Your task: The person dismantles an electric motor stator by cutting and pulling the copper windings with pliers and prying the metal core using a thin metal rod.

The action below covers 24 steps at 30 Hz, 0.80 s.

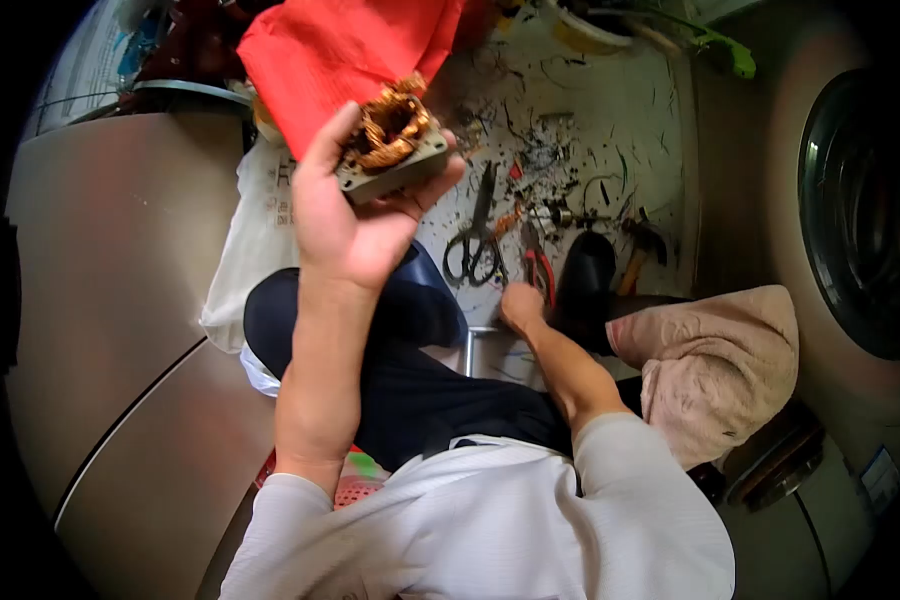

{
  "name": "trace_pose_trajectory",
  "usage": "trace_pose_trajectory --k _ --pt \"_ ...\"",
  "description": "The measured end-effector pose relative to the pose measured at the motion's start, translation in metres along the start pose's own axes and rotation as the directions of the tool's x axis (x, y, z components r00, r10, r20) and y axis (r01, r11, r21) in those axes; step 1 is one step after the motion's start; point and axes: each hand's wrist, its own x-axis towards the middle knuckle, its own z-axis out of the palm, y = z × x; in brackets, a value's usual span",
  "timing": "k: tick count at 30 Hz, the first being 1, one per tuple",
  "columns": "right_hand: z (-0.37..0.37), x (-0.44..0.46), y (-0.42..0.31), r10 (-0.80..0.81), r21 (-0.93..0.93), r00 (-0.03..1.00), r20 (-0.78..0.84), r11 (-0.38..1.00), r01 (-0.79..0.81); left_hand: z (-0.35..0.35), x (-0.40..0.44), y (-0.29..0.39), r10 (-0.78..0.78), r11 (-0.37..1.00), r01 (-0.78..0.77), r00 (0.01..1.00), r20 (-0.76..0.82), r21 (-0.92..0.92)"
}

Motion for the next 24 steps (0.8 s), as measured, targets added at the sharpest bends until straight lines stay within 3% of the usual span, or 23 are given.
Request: trace_pose_trajectory --k 2,6,7,8,9,10,11,12,13,15,18,21,24 --pt "-0.029 -0.021 -0.005 0.069 0.046 0.991 0.118 0.996 -0.075 0.0 0.004 -0.006 0.029 0.999 -0.026 0.996 -0.084 0.031" --pt "-0.059 -0.038 0.002 0.046 0.11 0.985 0.163 0.992 -0.065 -0.007 0.014 -0.013 0.038 0.999 -0.039 0.987 -0.156 -0.001" --pt "-0.072 -0.043 0.006 -0.189 -0.04 0.944 0.271 0.978 0.207 -0.007 0.016 -0.014 0.041 0.999 -0.043 0.987 -0.157 -0.006" --pt "-0.082 -0.05 0.008 -0.375 -0.155 0.832 0.409 0.87 0.468 -0.008 0.016 -0.016 0.044 0.999 -0.046 0.989 -0.141 -0.006" --pt "-0.105 -0.065 -0.001 -0.373 -0.169 0.84 0.395 0.869 0.465 -0.007 0.017 -0.017 0.046 0.999 -0.048 0.989 -0.143 -0.009" --pt "-0.139 -0.092 -0.02 -0.129 0.261 0.924 0.359 0.965 0.033 -0.007 0.016 -0.018 0.044 0.999 -0.047 0.988 -0.148 -0.015" --pt "-0.166 -0.114 -0.032 0.113 0.619 0.896 0.43 0.685 -0.384 -0.007 0.015 -0.02 0.046 0.999 -0.049 0.99 -0.132 -0.022" --pt "-0.178 -0.129 -0.028 0.03 0.612 0.988 0.152 0.782 -0.118 -0.006 0.015 -0.021 0.044 0.999 -0.047 0.991 -0.126 -0.016" --pt "-0.189 -0.144 -0.024 -0.092 0.519 0.988 -0.126 0.843 0.144 -0.003 0.013 -0.021 0.044 0.999 -0.045 0.992 -0.121 -0.009" --pt "-0.236 -0.179 -0.045 -0.222 0.417 0.833 -0.507 0.783 0.462 0.006 0.009 -0.023 0.034 0.999 -0.037 0.989 -0.146 -0.017" --pt "-0.299 -0.225 -0.076 -0.179 0.43 0.802 -0.569 0.767 0.476 0.007 0.007 -0.027 -0.001 0.998 -0.005 0.996 -0.087 -0.064" --pt "-0.311 -0.235 -0.085 -0.304 0.225 0.559 -0.771 0.692 0.686 0.005 0.005 -0.03 -0.006 0.996 0.004 1.0 -0.016 -0.094" --pt "-0.322 -0.248 -0.096 -0.371 0.17 0.549 -0.749 0.693 0.701 0.008 0.0 -0.028 -0.014 0.997 0.009 0.998 -0.063 -0.082"
